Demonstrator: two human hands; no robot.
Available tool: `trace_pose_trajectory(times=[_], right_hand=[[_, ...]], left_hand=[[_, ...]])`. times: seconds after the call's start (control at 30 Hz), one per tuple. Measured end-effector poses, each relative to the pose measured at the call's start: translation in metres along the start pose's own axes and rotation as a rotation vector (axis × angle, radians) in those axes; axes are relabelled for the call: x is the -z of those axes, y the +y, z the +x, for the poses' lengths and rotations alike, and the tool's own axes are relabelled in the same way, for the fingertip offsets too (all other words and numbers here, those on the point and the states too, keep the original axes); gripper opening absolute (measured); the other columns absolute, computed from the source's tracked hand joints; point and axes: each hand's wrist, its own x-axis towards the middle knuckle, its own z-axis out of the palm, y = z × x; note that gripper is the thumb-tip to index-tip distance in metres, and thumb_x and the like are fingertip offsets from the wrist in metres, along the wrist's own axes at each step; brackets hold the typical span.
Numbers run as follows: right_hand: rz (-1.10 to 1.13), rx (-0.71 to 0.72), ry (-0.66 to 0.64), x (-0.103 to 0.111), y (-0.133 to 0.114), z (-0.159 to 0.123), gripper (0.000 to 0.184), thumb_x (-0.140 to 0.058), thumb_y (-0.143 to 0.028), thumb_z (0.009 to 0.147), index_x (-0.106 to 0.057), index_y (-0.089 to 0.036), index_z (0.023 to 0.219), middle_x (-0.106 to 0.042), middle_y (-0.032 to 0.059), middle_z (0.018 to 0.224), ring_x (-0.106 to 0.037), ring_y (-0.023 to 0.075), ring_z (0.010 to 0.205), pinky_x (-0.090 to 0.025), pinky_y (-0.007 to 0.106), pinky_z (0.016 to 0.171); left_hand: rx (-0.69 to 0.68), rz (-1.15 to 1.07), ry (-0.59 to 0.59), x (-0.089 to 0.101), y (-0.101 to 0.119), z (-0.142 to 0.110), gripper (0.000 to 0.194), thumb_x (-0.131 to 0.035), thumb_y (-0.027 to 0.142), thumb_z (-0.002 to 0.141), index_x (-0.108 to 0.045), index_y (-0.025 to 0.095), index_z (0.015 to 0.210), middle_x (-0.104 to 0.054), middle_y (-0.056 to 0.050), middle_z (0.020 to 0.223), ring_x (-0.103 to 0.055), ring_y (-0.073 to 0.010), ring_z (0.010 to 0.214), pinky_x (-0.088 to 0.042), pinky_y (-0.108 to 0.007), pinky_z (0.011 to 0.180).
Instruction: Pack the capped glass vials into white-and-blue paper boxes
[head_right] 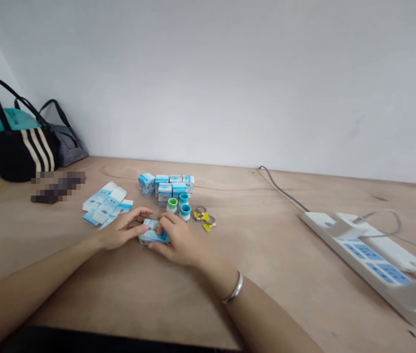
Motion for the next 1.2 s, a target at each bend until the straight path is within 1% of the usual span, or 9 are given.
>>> trace_pose_trajectory(times=[0.2, 0.37, 0.47, 0.63, 0.8, 0.9, 1.0, 1.1, 1.2], right_hand=[[-0.066, -0.043, -0.032, -0.004, 0.0, -0.003, 0.024, -0.062, -0.031, 0.078, -0.04, -0.021, 0.082, -0.059, 0.01, 0.102, -0.056, 0.0212, 0.092, -0.044, 0.032, 0.075], [-0.153, -0.025, -0.022, -0.005, -0.001, -0.007, 0.022, -0.059, -0.033, 0.08, -0.043, -0.02, 0.086, -0.062, 0.012, 0.102, -0.059, 0.0214, 0.085, -0.044, 0.031, 0.069], [-0.188, -0.022, 0.006, -0.007, -0.001, -0.008, 0.029, -0.059, -0.034, 0.08, -0.046, -0.017, 0.099, -0.063, 0.014, 0.105, -0.06, 0.0244, 0.091, -0.045, 0.034, 0.073], [-0.254, 0.042, -0.004, -0.006, -0.004, -0.008, 0.048, -0.06, -0.03, 0.078, -0.046, -0.015, 0.121, -0.061, 0.0151, 0.116, -0.059, 0.0274, 0.104, -0.044, 0.039, 0.085], [-0.318, 0.118, -0.149, -0.001, -0.008, -0.009, 0.04, -0.059, -0.026, 0.076, -0.054, -0.016, 0.115, -0.065, 0.0125, 0.108, -0.062, 0.0251, 0.095, -0.046, 0.036, 0.081], [-0.351, 0.146, -0.236, -0.003, -0.008, -0.009, 0.023, -0.055, -0.024, 0.078, -0.06, -0.016, 0.099, -0.067, 0.0108, 0.098, -0.063, 0.0226, 0.086, -0.046, 0.033, 0.075], [-0.368, 0.152, -0.278, -0.005, -0.007, -0.009, 0.012, -0.053, -0.021, 0.079, -0.061, -0.017, 0.087, -0.068, 0.0093, 0.091, -0.063, 0.0201, 0.081, -0.045, 0.03, 0.071], [-0.368, 0.122, -0.234, -0.003, -0.007, -0.009, 0.017, -0.051, -0.013, 0.077, -0.062, -0.018, 0.089, -0.069, 0.0083, 0.088, -0.062, 0.0184, 0.075, -0.043, 0.027, 0.065], [-0.293, 0.055, -0.075, 0.008, -0.008, -0.008, 0.021, -0.05, -0.013, 0.081, -0.062, -0.018, 0.098, -0.069, 0.0065, 0.081, -0.061, 0.0164, 0.068, -0.04, 0.026, 0.06]], left_hand=[[-0.02, 0.082, 0.021, 0.001, -0.005, 0.003, 0.027, -0.042, 0.028, 0.09, -0.05, 0.022, 0.115, -0.063, -0.005, 0.112, -0.058, -0.0202, 0.106, -0.05, -0.038, 0.09], [-0.079, 0.301, 0.071, 0.008, -0.005, 0.0, 0.036, -0.036, 0.012, 0.086, -0.051, 0.021, 0.118, -0.061, -0.005, 0.117, -0.055, -0.0197, 0.112, -0.044, -0.04, 0.098], [-0.136, 0.421, 0.065, 0.015, 0.0, -0.002, 0.034, -0.042, 0.02, 0.088, -0.052, 0.021, 0.12, -0.061, -0.007, 0.118, -0.055, -0.0216, 0.112, -0.043, -0.04, 0.098], [-0.325, 0.52, -0.094, 0.018, 0.005, -0.005, 0.051, -0.06, 0.037, 0.08, -0.048, 0.022, 0.127, -0.058, -0.01, 0.124, -0.056, -0.0241, 0.111, -0.046, -0.037, 0.094], [-0.476, 0.653, -0.191, 0.018, -0.002, -0.005, 0.033, -0.063, 0.034, 0.076, -0.06, 0.02, 0.106, -0.066, -0.009, 0.106, -0.061, -0.0244, 0.099, -0.046, -0.038, 0.091], [-0.543, 0.687, -0.213, 0.013, -0.006, -0.005, 0.017, -0.058, 0.025, 0.077, -0.062, 0.02, 0.093, -0.068, -0.007, 0.093, -0.063, -0.0217, 0.09, -0.043, -0.038, 0.096], [-0.561, 0.718, -0.204, 0.006, -0.009, -0.006, 0.018, -0.053, 0.021, 0.079, -0.063, 0.021, 0.094, -0.068, -0.006, 0.087, -0.063, -0.0206, 0.085, -0.044, -0.037, 0.095], [-0.53, 0.71, -0.178, 0.004, -0.008, -0.008, 0.022, -0.049, 0.023, 0.084, -0.063, 0.022, 0.1, -0.068, -0.007, 0.085, -0.063, -0.0204, 0.083, -0.048, -0.036, 0.087], [-0.455, 0.61, -0.081, 0.006, -0.001, -0.006, 0.025, -0.044, 0.026, 0.089, -0.064, 0.022, 0.104, -0.068, -0.007, 0.086, -0.064, -0.019, 0.08, -0.05, -0.032, 0.078]])
